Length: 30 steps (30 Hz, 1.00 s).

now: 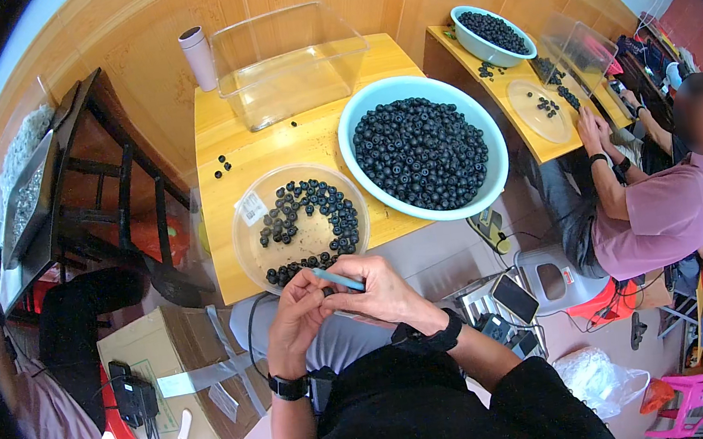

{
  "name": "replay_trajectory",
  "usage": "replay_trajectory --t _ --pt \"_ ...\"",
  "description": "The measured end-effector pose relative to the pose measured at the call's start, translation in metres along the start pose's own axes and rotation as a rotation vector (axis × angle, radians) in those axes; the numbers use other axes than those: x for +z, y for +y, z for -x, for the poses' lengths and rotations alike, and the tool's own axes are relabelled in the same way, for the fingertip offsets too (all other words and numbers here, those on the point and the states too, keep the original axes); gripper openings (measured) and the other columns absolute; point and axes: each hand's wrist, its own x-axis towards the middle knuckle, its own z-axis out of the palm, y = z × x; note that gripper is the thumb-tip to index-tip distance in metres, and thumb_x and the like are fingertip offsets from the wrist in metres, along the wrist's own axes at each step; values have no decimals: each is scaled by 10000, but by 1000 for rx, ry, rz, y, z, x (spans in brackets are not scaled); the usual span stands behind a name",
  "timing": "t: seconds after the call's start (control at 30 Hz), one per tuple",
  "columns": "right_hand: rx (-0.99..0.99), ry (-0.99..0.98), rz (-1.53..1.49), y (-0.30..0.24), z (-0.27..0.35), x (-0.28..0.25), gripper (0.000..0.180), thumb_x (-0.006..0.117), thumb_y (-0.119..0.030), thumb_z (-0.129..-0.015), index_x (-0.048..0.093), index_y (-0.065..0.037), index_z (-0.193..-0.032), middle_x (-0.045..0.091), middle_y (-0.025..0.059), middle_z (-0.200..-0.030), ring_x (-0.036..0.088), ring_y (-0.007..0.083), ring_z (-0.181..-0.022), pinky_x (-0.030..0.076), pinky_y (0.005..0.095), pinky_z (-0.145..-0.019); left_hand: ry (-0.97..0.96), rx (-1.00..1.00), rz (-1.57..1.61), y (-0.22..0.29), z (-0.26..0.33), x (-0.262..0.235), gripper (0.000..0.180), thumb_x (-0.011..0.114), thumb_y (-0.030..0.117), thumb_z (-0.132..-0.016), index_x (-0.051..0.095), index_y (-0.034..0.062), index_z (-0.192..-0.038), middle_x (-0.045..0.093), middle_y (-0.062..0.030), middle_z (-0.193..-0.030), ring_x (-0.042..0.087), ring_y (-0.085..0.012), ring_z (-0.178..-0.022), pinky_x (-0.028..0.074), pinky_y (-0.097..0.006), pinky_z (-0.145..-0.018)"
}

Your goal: Inspecting and cleaning small black plastic beads or balls using a hand scraper tool.

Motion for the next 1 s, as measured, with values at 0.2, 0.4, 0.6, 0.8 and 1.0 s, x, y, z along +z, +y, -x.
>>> replay_trajectory --t 0.2,0.4,0.6,0.8,1.0 --pt "139 301 198 -8 6 -32 161 707 -105 -733 663 -55 -880 579 -39 -728 499 45 -660 421 202 -609 72 14 -78 5 0 7 210 594 60 -835 513 50 -1028 575 -65 -983 595 -121 -779 514 -213 -644" --pt "-49 906 530 7 5 -134 253 699 -49 -725 632 -23 -968 601 17 -768 545 85 -697 454 247 -632 103 8 -108 5 2 0 192 597 91 -842 522 72 -1018 585 -49 -1019 593 -97 -776 508 -205 -666" --pt "-267 826 870 2 2 -101 211 647 -10 -733 621 3 -942 615 127 -803 608 232 -714 470 314 -658 164 6 -80 0 4 -5 148 594 72 -839 545 44 -976 603 -91 -975 605 -113 -735 520 -208 -633" --pt "59 524 677 45 0 -38 259 663 -205 -770 640 -2 -929 581 134 -595 545 188 -472 407 316 -459 180 -164 -347 8 22 -18 240 511 244 -910 564 10 -924 634 -135 -826 633 -156 -650 526 -235 -600" --pt "239 411 279 75 -15 -37 478 657 -245 -785 529 36 -1150 601 55 -651 519 99 -482 403 240 -454 555 -157 -546 9 40 -34 377 515 367 -894 509 -2 -972 626 -164 -821 642 -202 -635 528 -259 -555"
